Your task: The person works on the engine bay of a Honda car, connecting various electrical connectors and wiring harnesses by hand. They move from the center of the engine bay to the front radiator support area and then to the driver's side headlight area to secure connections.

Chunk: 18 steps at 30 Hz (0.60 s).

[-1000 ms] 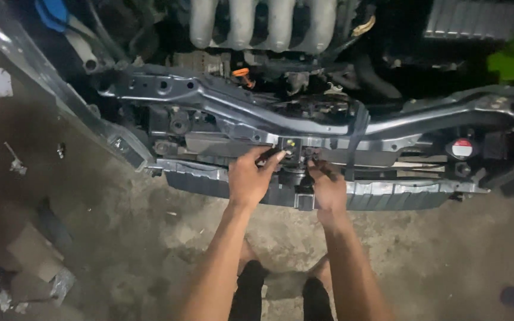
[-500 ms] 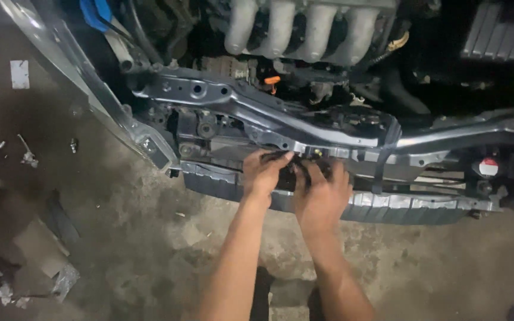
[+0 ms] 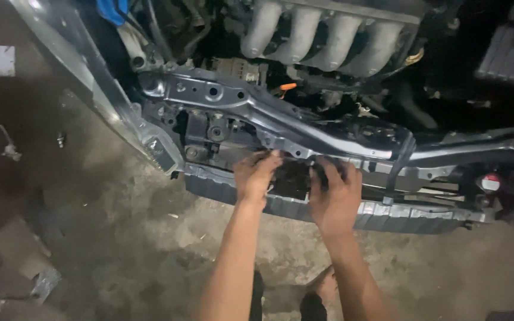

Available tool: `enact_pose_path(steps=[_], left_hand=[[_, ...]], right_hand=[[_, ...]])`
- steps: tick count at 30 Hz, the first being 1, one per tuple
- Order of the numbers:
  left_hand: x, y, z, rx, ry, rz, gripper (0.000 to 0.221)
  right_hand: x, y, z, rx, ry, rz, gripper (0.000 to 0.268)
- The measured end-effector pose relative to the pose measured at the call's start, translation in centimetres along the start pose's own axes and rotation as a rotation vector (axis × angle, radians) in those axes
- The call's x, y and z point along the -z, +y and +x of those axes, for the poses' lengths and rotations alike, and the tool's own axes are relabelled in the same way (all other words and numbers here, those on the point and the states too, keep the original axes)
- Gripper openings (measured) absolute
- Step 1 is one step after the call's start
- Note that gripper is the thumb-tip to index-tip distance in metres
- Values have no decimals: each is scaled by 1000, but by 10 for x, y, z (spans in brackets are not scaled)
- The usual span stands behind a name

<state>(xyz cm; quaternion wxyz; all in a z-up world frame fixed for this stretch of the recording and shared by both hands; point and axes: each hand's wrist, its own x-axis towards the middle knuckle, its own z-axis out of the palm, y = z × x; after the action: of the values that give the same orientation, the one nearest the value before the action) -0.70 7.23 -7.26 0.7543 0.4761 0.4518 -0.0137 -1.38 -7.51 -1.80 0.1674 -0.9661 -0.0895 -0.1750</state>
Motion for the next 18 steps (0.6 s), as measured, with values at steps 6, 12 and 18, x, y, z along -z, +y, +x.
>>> enact_pose_path(steps=[6,12,18], left_hand=[[9,26,6,-134,108,256,27],[12,35,-6,-206,41,309,32],[15,35,1,-100,31,247,36]], right_hand=[[15,5,-20,-237,74,189,22],[21,1,-20,-414,12,409,24],[18,9,-23,-560,-65,490,29]])
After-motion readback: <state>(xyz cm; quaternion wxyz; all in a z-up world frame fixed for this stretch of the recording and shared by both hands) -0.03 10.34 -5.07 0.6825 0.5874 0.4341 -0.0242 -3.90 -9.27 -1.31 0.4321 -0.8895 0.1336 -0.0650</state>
